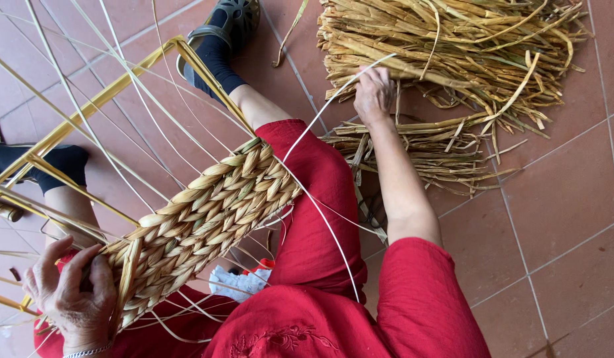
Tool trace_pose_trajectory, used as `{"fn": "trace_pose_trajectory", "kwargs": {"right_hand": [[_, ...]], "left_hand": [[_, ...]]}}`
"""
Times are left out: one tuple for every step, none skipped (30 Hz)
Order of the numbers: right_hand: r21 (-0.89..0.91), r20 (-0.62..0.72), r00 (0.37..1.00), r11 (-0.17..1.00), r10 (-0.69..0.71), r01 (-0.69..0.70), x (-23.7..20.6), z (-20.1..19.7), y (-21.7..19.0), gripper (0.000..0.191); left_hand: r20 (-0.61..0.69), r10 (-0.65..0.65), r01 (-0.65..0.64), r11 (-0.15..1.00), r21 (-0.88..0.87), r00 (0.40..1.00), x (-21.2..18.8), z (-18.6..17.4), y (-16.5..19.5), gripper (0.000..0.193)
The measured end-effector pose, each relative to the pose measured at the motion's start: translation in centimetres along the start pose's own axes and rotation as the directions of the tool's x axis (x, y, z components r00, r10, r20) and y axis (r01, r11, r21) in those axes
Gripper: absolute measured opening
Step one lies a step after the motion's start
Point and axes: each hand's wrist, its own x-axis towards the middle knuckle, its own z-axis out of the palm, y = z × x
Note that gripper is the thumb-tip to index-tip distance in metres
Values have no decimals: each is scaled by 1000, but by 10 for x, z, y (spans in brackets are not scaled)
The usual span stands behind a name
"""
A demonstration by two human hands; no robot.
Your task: The person sits on the floor weaving dried palm or seagrass strips around a bamboo frame to form a basket. They twist and interlace the strips, pull new strands from a pile beside them, and cut excess material with scissors.
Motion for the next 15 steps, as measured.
{"fn": "trace_pose_trajectory", "kwargs": {"right_hand": [[60, -92, 995, 997, -39, 45, -9, -5, 1, 23], [115, -185, 980, 989, -71, 93, -19, -12, 1, 22], [180, -198, 980, 983, -5, 42, -29, -19, -2, 20], [246, -207, 976, 969, 61, -8, -37, -28, -7, 18], [312, -215, 969, 948, 126, -54, -45, -39, -13, 17], [461, -189, 964, 884, 187, -81, -53, -52, -21, 21], [595, -157, 958, 798, 240, -102, -62, -68, -29, 25], [712, -118, 952, 693, 283, -118, -69, -85, -38, 30], [726, -128, 964, 684, 235, -70, -72, -102, -48, 26], [740, -141, 973, 672, 181, -18, -74, -118, -59, 23], [754, -157, 980, 655, 122, 39, -74, -133, -72, 20], [755, -171, 981, 652, 94, 69, -75, -148, -88, 19], [755, -184, 981, 648, 65, 98, -78, -161, -106, 18], [755, -194, 980, 643, 35, 127, -79, -172, -126, 17], [750, -201, 979, 640, -21, 167, -79, -183, -146, 18]], "left_hand": [[-2, -1, 1, 1000, 1, 1000, 1, 0, 1, 15], [-3, -1, 1, 1000, -5, 1000, 4, 0, 3, 15], [-3, -1, 1, 1000, -11, 1000, 7, -1, 5, 14], [-5, -1, 1, 1000, -25, 1000, 10, -3, 9, 15], [-18, 8, -8, 1000, -17, 1000, 14, -6, 14, 15], [-30, 16, -16, 1000, -9, 999, 18, -9, 21, 16], [-54, 32, -32, 999, 16, 998, 22, -14, 27, 18], [-87, 46, -41, 997, 57, 995, 25, -19, 37, 20], [-121, 60, -48, 994, 99, 991, 29, -24, 47, 21], [-168, 69, -42, 986, 158, 983, 28, -29, 61, 21], [-219, 79, -30, 975, 220, 973, 28, -34, 75, 21], [-247, 64, -45, 996, 83, 967, 30, -36, 91, 17], [-273, 48, -66, 996, -56, 961, 32, -37, 108, 12], [-283, 65, -117, 979, -169, 957, 37, -40, 122, 12], [-293, 82, -167, 946, -279, 953, 42, -43, 137, 11]]}}
